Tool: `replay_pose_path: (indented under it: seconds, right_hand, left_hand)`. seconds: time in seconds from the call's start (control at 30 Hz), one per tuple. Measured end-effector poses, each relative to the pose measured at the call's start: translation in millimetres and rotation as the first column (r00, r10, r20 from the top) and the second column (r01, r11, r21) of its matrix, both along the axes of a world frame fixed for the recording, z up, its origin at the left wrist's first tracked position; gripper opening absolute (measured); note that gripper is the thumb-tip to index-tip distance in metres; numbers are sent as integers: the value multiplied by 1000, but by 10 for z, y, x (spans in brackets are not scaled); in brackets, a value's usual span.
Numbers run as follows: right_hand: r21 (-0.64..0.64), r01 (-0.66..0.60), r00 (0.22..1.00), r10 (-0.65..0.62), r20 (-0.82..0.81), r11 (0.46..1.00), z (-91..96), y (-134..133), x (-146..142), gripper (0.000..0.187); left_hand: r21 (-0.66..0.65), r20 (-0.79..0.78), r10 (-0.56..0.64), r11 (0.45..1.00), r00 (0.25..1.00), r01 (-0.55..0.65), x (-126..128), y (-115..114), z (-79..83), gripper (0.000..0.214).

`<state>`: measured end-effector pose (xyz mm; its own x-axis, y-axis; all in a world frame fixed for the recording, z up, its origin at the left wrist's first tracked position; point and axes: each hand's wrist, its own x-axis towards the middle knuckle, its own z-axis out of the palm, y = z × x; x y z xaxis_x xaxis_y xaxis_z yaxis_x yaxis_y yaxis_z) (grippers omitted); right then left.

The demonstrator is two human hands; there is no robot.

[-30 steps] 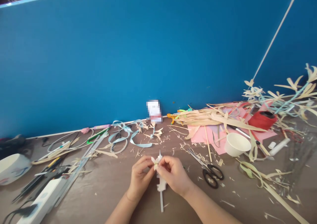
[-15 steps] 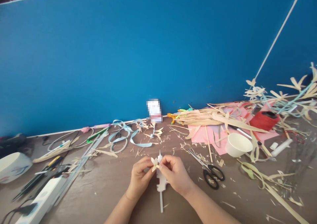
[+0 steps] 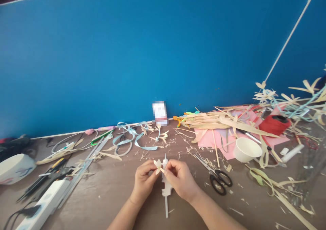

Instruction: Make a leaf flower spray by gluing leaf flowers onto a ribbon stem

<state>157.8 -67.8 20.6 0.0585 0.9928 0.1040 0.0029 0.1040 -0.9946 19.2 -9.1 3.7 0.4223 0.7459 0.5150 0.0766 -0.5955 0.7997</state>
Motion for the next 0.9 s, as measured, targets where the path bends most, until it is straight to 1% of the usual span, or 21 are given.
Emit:
replay_pose_path:
  seconds: [0.13, 0.3, 0.43, 0.6, 0.77, 0.9]
  right_hand:
    - [26, 5, 1000, -4, -23, 1000, 31, -15, 14, 27]
    - [29, -10, 997, 13, -76, 1000, 38, -17, 12, 21]
    - [25, 1, 999, 0, -46, 1000, -2, -5, 9, 18]
    - [29, 27, 1000, -26, -2, 999, -18, 0, 12, 21]
    - [-9, 54, 998, -54, -11, 999, 5, 18, 8, 22]
    - [-70, 62, 994, -69, -88, 996, 36, 30, 2, 23]
  left_hand:
    - [57, -43, 10, 998, 999, -7, -14, 7, 11, 13]
    - [157, -112, 6, 988, 994, 11, -11, -13, 43, 12]
    - [187, -159, -11, 981, 987, 41, 4, -25, 59, 14]
    - [208, -161, -33, 976, 986, 67, 4, -27, 71, 15]
    - [231, -167, -37, 970, 985, 75, 4, -30, 76, 14]
    - [269, -166, -44, 959, 985, 88, 9, -28, 77, 13]
